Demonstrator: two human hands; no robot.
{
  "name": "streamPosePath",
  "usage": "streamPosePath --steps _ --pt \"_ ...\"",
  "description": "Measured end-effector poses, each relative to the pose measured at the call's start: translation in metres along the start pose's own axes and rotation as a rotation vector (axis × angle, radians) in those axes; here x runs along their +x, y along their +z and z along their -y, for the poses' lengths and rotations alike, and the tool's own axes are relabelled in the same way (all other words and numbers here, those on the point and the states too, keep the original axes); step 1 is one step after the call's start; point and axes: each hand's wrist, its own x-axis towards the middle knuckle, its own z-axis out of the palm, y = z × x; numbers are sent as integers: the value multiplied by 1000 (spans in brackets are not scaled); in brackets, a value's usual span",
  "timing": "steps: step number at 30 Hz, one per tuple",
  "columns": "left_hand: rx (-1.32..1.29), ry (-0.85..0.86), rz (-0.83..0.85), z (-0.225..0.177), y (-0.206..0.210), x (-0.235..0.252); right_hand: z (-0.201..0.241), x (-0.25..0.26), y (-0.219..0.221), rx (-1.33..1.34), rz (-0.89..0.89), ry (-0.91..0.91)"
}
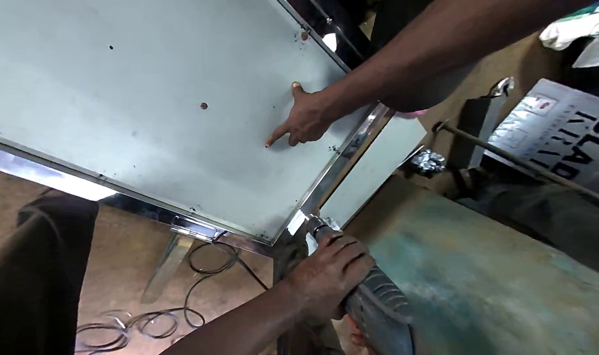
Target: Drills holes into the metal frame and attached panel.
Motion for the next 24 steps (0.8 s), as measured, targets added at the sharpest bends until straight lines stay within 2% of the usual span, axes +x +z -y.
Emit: streamPosePath --steps 6,24 --pt "9 14 -29 7 1 -2 -12 6 5 -3 -12 -23" --pt "22 -1 5 12 -5 5 4 12 4 -20 -12 -48"
